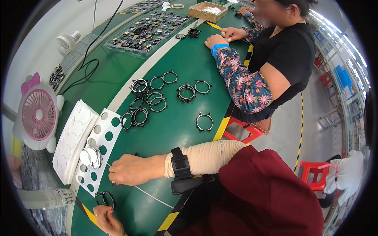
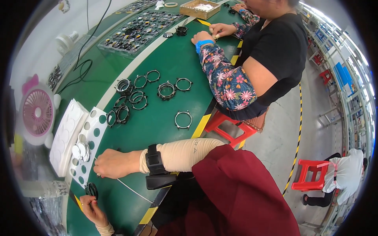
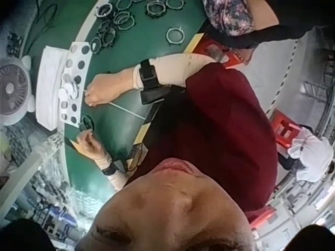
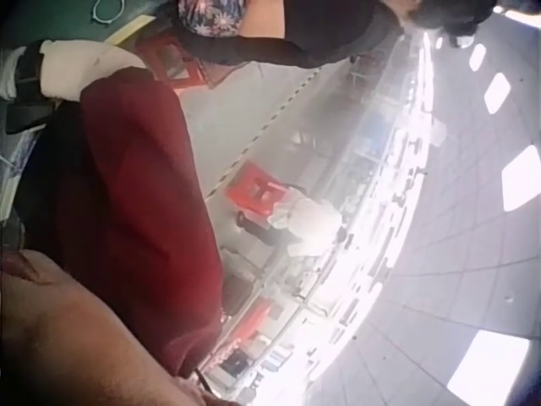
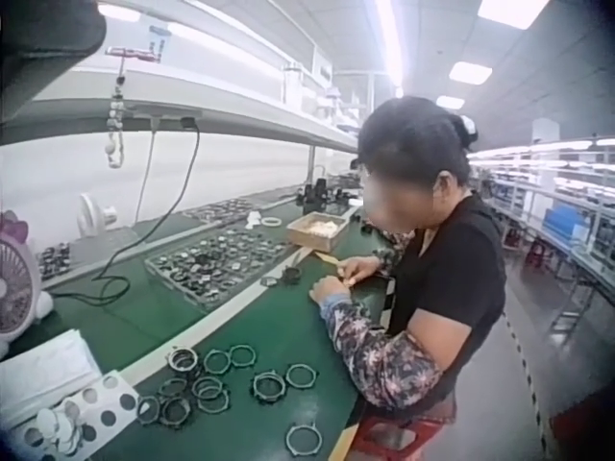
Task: Assembling small electronic or mechanical components into circular metal frames at a factory workstation.
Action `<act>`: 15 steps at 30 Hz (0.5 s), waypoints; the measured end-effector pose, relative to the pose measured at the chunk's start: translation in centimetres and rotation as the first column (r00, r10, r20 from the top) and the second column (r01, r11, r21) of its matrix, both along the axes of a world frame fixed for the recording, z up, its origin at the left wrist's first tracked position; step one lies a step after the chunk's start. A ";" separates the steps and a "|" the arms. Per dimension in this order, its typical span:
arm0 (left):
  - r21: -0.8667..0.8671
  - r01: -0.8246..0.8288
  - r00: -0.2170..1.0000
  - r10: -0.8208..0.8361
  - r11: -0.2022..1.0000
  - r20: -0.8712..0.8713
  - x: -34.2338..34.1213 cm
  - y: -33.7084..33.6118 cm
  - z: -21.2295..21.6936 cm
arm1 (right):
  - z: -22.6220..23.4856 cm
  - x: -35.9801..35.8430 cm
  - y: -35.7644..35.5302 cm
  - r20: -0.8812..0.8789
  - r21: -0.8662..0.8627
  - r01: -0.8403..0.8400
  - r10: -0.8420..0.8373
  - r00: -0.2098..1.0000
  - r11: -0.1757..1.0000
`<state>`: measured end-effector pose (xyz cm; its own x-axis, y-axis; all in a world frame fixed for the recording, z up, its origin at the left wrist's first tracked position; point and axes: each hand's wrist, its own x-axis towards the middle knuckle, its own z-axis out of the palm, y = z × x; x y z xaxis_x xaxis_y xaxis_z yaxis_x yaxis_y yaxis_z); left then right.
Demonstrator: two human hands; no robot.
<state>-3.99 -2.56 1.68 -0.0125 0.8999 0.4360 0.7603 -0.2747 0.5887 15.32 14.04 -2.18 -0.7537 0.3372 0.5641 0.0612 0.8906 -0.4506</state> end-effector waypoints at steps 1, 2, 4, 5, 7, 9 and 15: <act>-0.001 0.004 1.000 -0.004 1.000 -0.001 -0.2 0.1 -0.2 | 0.0 -0.2 0.2 0.007 0.000 -0.004 0.004 1.000 1.000; -0.003 0.003 1.000 -0.003 1.000 -0.003 -0.3 0.3 -0.3 | -0.2 -0.3 0.3 0.015 0.000 -0.008 0.008 1.000 1.000; -0.010 -0.007 1.000 0.007 1.000 0.021 -0.3 0.6 -0.6 | -0.5 -0.4 0.6 0.011 0.000 -0.003 0.003 1.000 1.000; -0.012 -0.011 0.999 0.012 1.000 0.033 -0.3 0.7 -0.7 | -0.6 -0.4 0.7 0.009 0.004 0.002 -0.002 1.000 1.000; -0.015 -0.008 0.999 0.009 1.000 0.038 -0.4 0.8 -0.9 | -0.8 -0.5 0.7 0.007 0.003 0.006 -0.006 1.000 1.000; -0.013 -0.003 0.999 0.003 1.000 0.049 -0.4 0.7 -0.9 | -0.9 -0.6 0.6 0.000 0.002 0.009 -0.009 1.000 1.000; -0.013 0.010 1.000 -0.009 1.000 0.025 -0.2 0.6 -0.4 | -0.3 -0.3 0.4 -0.032 -0.016 0.021 -0.022 0.999 1.000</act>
